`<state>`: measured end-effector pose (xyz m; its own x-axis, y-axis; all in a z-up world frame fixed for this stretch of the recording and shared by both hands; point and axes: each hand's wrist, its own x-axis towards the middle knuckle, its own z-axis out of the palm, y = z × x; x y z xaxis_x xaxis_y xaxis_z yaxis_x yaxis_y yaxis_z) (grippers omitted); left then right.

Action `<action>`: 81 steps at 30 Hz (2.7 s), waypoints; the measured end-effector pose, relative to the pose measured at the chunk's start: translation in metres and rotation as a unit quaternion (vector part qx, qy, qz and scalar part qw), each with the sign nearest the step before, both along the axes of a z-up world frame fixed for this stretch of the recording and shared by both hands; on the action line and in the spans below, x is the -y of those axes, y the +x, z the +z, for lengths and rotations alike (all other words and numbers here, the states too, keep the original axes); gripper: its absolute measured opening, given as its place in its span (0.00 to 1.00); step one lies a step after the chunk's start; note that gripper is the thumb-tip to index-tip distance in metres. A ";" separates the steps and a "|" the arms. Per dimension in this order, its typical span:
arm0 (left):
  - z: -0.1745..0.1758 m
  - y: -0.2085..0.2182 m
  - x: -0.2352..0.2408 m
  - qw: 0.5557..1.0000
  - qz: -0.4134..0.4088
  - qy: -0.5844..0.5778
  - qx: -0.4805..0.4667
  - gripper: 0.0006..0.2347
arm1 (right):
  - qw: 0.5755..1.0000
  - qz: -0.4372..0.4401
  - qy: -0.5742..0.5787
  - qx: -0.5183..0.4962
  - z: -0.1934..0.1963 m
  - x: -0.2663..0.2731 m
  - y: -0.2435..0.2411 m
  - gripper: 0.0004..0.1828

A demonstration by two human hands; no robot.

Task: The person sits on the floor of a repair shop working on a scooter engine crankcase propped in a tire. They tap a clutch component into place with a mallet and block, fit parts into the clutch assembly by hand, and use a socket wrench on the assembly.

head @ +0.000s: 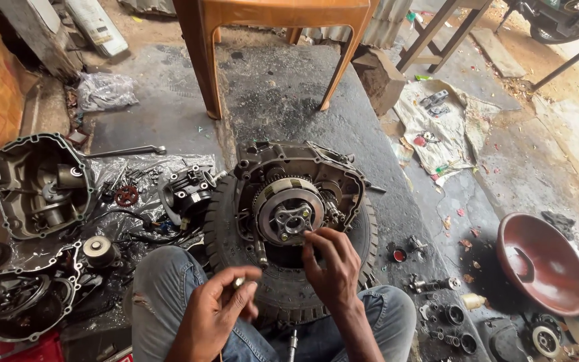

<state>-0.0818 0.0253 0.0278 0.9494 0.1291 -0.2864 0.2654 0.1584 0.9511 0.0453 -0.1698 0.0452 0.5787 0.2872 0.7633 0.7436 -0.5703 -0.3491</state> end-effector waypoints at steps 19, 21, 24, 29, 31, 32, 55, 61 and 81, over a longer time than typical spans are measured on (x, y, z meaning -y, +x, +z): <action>0.063 0.072 0.023 0.858 0.088 0.392 0.320 0.09 | 0.998 -0.019 0.029 -0.049 0.003 0.003 -0.001 0.13; 0.061 0.073 0.024 0.845 0.094 0.414 0.327 0.09 | 0.998 -0.018 0.030 -0.052 0.002 0.004 0.001 0.13; 0.059 0.076 0.028 0.826 0.109 0.452 0.320 0.08 | 0.998 -0.016 0.028 -0.054 0.002 0.004 0.002 0.14; 0.075 0.074 0.032 0.818 0.116 0.491 0.276 0.09 | 0.998 -0.001 0.023 -0.054 0.014 -0.001 -0.006 0.12; 0.083 0.082 0.041 0.779 0.152 0.509 0.334 0.09 | 0.999 0.035 0.039 0.003 0.025 0.008 0.005 0.11; 0.062 0.082 0.040 0.780 0.141 0.489 0.363 0.09 | 0.999 0.005 0.030 0.023 0.016 0.008 0.004 0.11; -0.290 0.202 -0.047 0.790 0.134 0.466 0.375 0.16 | 0.995 0.038 0.037 -0.090 -0.090 0.011 0.023 0.11; -0.207 0.178 -0.040 0.775 0.084 0.462 0.424 0.17 | 0.996 0.052 0.051 -0.050 -0.066 0.013 0.015 0.04; 0.010 0.094 0.036 0.776 0.211 0.450 0.388 0.12 | 0.996 0.028 0.055 -0.069 -0.014 0.002 0.010 0.14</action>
